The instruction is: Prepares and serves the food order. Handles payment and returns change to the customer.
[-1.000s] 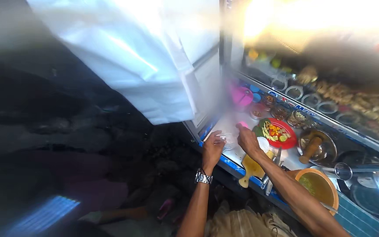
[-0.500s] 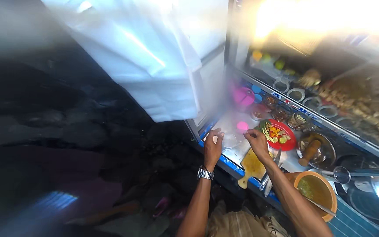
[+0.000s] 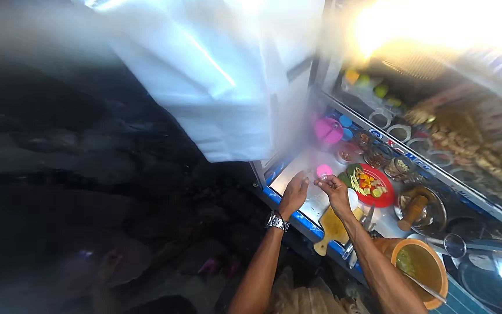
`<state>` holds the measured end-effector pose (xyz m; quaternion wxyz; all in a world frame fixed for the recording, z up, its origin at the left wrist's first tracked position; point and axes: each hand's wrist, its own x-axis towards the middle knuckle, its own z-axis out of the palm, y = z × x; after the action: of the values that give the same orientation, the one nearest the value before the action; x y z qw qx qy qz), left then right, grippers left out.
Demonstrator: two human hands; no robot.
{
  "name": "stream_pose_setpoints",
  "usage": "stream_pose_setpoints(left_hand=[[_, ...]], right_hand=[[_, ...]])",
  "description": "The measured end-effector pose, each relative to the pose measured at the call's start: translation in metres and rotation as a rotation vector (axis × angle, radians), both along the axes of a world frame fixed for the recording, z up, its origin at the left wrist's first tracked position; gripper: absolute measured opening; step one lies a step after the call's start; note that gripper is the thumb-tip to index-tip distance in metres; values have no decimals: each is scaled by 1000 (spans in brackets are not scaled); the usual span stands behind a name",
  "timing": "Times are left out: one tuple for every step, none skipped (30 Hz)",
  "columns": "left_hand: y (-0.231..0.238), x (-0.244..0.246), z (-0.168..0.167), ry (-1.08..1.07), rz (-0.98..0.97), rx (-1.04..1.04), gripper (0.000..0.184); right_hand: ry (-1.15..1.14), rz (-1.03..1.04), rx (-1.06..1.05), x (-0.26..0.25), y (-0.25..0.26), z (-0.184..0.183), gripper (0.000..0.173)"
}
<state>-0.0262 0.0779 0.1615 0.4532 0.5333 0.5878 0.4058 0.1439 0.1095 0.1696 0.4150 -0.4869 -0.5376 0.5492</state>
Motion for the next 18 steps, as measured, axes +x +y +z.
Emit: stream_pose_setpoints(left_hand=[[1, -1, -3, 48, -2, 28, 42], [2, -2, -4, 92, -15, 48, 46], [3, -4, -4, 129, -39, 52, 50], [5, -6, -3, 161, -62, 52, 53], [6, -8, -3, 188, -78, 54, 55], [8, -10, -2, 206, -90, 53, 55], [9, -11, -2, 222, -105, 56, 55], [10, -12, -2, 238, -119, 58, 56], [11, -13, -1, 255, -132, 59, 56], [13, -13, 1, 274, -149, 52, 56], [14, -14, 2, 299, -166, 48, 55], [15, -13, 4, 325, -180, 49, 54], [16, -13, 7, 343, -194, 50, 54], [17, -12, 7, 356, -208, 57, 55], [18, -12, 7, 365, -221, 68, 55], [18, -11, 6, 367, -233, 70, 57], [17, -11, 4, 363, -232, 67, 58], [16, -11, 2, 358, -211, 67, 58]], right_hand=[[-15, 8, -15, 0, 0, 2, 9], [-34, 19, -25, 0, 0, 3, 11], [-48, 37, -26, 1, 0, 4, 13], [-53, 57, -24, 1, 0, 5, 15], [-51, 82, -24, 2, 0, 4, 21], [-56, 119, -40, 3, 1, 5, 31], [-59, 132, -55, 3, 2, 6, 37], [-77, 135, -55, 4, 2, 7, 37], [-106, 136, -31, 5, 3, 7, 33], [-131, 131, 11, 5, 3, 6, 24], [-149, 134, 53, 6, 4, 5, 16], [-157, 148, 91, 5, 5, 4, 10], [-151, 179, 120, 5, 7, 3, 9], [-150, 214, 120, 4, 10, 3, 7], [-157, 243, 102, 2, 13, 4, 7], [-166, 254, 77, -1, 16, 5, 7], [-181, 241, 57, -5, 19, 7, 8], [-205, 216, 42, -7, 22, 8, 9]])
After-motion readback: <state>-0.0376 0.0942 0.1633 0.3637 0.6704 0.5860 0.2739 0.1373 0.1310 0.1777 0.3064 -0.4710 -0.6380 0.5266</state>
